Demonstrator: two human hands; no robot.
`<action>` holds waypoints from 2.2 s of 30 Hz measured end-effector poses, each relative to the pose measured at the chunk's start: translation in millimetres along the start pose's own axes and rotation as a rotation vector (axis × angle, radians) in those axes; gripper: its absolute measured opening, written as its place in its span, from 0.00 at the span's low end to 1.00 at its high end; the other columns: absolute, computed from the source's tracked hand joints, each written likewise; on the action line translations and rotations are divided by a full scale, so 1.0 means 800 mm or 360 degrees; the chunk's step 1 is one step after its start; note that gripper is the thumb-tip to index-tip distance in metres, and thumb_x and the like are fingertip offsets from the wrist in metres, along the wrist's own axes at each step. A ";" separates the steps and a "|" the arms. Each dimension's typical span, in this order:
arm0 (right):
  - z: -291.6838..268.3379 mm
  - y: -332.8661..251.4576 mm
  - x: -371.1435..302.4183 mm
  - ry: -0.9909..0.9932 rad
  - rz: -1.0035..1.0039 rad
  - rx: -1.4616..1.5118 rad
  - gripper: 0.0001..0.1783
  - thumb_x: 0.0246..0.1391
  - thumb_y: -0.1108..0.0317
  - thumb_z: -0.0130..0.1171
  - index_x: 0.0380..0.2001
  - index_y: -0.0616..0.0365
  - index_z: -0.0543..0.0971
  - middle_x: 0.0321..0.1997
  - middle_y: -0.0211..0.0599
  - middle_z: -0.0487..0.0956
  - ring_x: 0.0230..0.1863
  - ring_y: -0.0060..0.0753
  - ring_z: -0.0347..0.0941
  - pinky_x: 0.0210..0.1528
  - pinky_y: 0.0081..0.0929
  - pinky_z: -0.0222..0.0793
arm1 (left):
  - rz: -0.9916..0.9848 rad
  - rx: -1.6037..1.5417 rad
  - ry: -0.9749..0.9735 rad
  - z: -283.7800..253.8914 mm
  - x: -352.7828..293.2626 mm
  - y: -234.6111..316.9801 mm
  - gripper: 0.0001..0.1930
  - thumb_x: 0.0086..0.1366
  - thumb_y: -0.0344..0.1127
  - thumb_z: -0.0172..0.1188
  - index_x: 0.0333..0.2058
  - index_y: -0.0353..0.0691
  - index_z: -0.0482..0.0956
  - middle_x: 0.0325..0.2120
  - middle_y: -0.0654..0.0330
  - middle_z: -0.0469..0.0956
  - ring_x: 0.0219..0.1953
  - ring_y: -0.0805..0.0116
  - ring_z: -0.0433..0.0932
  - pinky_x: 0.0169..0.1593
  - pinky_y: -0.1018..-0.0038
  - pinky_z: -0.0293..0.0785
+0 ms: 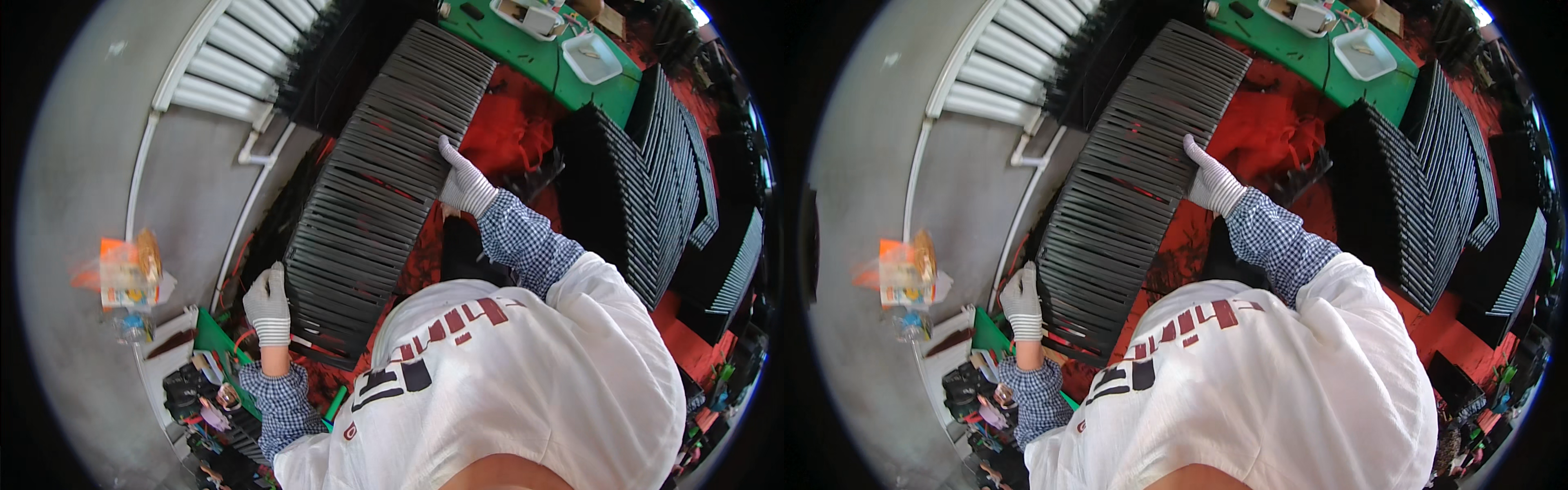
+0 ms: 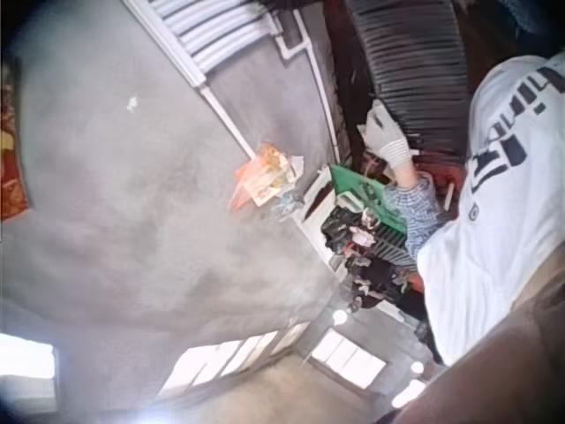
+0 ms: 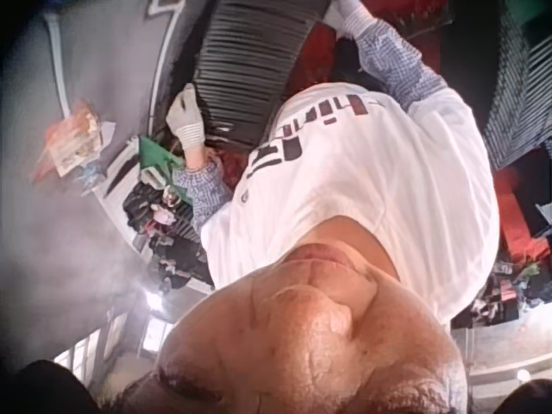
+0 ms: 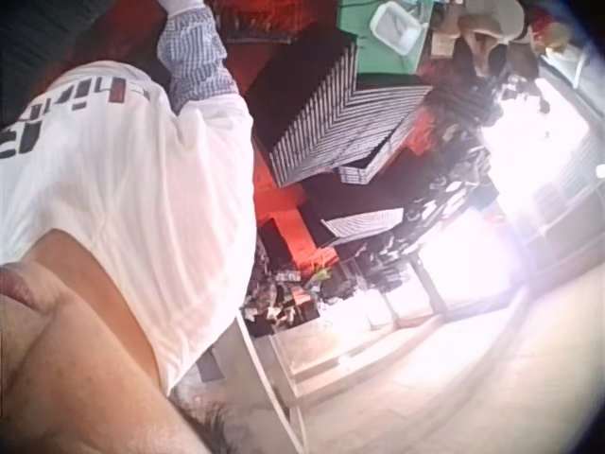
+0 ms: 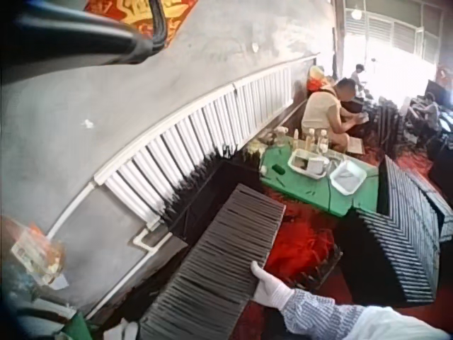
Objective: The person handles woven furniture frames, then weaves plastic wicker strips onto a metal frame by hand, securing the strips with a pneumatic staple gun and trimming them with pliers.
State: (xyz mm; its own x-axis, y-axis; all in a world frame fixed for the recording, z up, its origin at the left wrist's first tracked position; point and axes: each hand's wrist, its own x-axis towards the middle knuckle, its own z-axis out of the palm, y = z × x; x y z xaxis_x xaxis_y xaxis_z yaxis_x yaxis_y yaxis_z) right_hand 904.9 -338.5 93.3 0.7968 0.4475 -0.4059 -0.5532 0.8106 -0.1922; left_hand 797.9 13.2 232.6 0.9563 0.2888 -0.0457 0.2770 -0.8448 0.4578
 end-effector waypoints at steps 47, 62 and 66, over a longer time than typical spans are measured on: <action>0.102 0.114 0.199 0.0354 0.0023 0.0130 0.31 0.56 0.63 0.64 0.60 0.60 0.66 0.63 0.46 0.69 0.64 0.44 0.64 0.68 0.42 0.58 | -0.0017 0.0198 -0.0265 0.019 0.280 -0.257 0.27 0.71 0.51 0.46 0.46 0.26 0.77 0.41 0.42 0.80 0.39 0.51 0.79 0.45 0.65 0.72; 0.133 0.044 0.133 0.0376 -0.0723 -0.0024 0.35 0.54 0.62 0.66 0.62 0.58 0.65 0.65 0.46 0.66 0.68 0.48 0.58 0.70 0.54 0.50 | 0.0652 0.0046 -0.0020 0.041 0.345 -0.122 0.21 0.69 0.49 0.49 0.34 0.37 0.83 0.24 0.44 0.78 0.27 0.44 0.78 0.31 0.56 0.71; 0.122 0.003 0.145 0.0354 -0.0919 -0.0210 0.35 0.53 0.58 0.67 0.61 0.55 0.66 0.65 0.43 0.67 0.67 0.49 0.60 0.70 0.55 0.51 | 0.0668 -0.0019 0.0037 0.047 0.378 -0.079 0.20 0.67 0.49 0.51 0.29 0.39 0.82 0.21 0.47 0.77 0.23 0.48 0.77 0.26 0.57 0.69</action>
State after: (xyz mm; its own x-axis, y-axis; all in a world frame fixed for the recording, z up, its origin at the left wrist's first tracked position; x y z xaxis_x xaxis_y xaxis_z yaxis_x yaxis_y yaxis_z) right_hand 1019.5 -247.5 132.8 0.9142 -0.1489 -0.3768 -0.0855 0.8383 -0.5385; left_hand 1073.2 137.0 156.5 0.9835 -0.0691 0.1670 -0.1374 -0.8862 0.4425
